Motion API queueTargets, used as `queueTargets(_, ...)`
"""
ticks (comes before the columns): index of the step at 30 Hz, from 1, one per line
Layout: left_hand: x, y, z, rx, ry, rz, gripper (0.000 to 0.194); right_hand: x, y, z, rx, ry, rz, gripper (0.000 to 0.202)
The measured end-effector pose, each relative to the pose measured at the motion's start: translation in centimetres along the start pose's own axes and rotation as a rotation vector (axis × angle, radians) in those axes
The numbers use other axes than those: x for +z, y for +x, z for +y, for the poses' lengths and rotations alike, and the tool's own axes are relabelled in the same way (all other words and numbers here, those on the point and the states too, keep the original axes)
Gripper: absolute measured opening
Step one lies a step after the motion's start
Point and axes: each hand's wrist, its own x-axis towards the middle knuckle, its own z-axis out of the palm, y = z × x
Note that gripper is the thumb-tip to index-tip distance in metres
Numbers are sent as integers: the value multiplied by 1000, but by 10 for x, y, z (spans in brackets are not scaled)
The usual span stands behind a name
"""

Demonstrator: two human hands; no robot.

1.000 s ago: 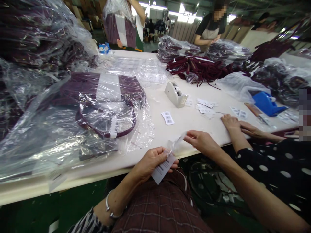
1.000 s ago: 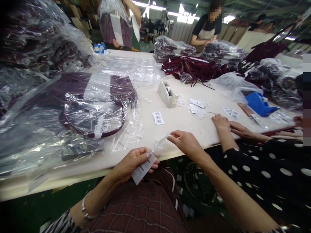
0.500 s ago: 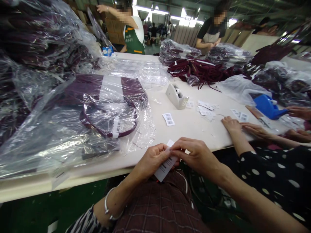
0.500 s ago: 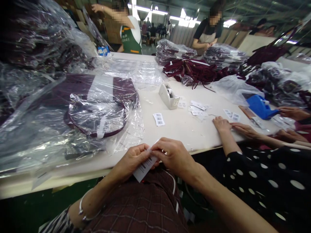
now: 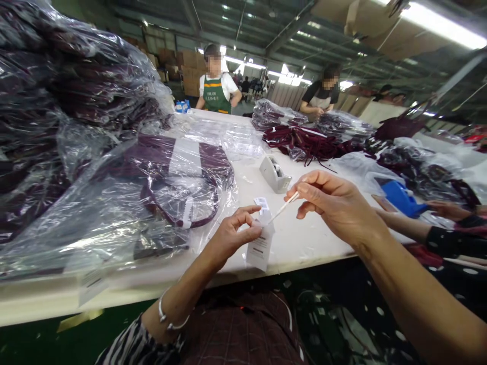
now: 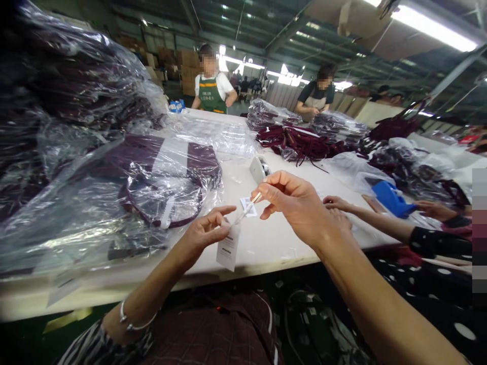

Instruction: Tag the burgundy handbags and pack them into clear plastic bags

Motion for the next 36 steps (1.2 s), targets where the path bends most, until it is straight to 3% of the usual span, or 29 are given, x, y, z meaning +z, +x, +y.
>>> queueTargets(7,-2,6,3,-59,-476,-147,23,17,9,-27,107,260,-92,26)
queueTargets(14,-3,3,-12,-107,-765,-231,28,37,19,-30,103,329,-125,25)
queueTargets(16,-2,0,-16,-138,-842,-273,28,36,22,-27,54,167,-181,27)
queueTargets(21,1,-6,-19,-209,-937,-262,30,30,24,-19,-125,-617,-446,43)
queueTargets(24,7,-4,-24,-267,-937,-274,32,32,22,-15,-204,-810,-639,37)
queueTargets(26,11,-3,-29,-312,-934,-316,25,32,21,-11,-160,-851,-728,22)
queueTargets(29,11,-3,-33,-374,-953,-347,38,26,24,-7,-5,-886,-684,31)
queueTargets(33,3,-9,-30,-388,-1029,-211,69,8,30,-5,260,-841,-630,29)
queueTargets(36,1,-12,-23,-397,-1029,-92,73,-1,32,0,407,-809,-627,28)
